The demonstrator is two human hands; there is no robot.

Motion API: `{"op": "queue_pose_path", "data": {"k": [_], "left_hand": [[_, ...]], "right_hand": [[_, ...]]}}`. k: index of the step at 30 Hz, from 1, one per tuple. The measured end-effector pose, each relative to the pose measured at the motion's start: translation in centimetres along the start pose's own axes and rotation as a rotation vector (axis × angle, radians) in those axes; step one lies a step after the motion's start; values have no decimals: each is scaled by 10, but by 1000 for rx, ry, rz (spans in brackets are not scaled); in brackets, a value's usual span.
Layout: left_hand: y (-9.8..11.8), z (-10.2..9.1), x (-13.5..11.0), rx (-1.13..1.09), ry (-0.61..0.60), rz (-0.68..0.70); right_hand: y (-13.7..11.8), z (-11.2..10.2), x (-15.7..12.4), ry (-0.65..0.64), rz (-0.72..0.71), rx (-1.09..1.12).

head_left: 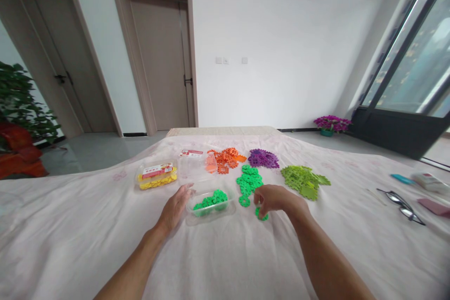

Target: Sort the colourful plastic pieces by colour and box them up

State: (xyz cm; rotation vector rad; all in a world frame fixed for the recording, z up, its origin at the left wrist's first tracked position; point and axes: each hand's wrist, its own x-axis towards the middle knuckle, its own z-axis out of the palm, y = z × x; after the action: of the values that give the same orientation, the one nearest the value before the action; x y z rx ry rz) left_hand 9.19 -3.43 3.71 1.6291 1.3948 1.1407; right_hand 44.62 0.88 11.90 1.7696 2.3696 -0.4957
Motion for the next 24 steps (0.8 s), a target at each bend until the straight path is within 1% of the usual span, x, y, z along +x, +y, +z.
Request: {"op": "queue_pose_path", "data": {"k": [5, 9, 11, 15, 16, 18, 21, 24], "left_hand": [[-1, 0, 1, -21, 1, 6], [2, 0, 1, -3, 16, 9], [4, 0, 0, 5, 25, 6], [6, 0, -1, -7, 12, -12], [6, 0, -1, -10, 10, -7], [4, 0, 0, -8, 12, 9], [3, 0, 1, -3, 19, 13], [4, 0, 1, -10, 24, 3]], "right_hand": [[-9, 9, 4, -36, -14, -73], [-10, 8, 4, -21, -19, -26], [-11, 5, 4, 19, -42, 23], [-18, 1, 6, 158, -128, 184], [-19, 2, 8, 166, -144, 233], [-19, 6, 13, 143, -157, 285], [-14, 17, 21, 107, -134, 234], [-8, 25, 26, 109, -140, 183]]}}
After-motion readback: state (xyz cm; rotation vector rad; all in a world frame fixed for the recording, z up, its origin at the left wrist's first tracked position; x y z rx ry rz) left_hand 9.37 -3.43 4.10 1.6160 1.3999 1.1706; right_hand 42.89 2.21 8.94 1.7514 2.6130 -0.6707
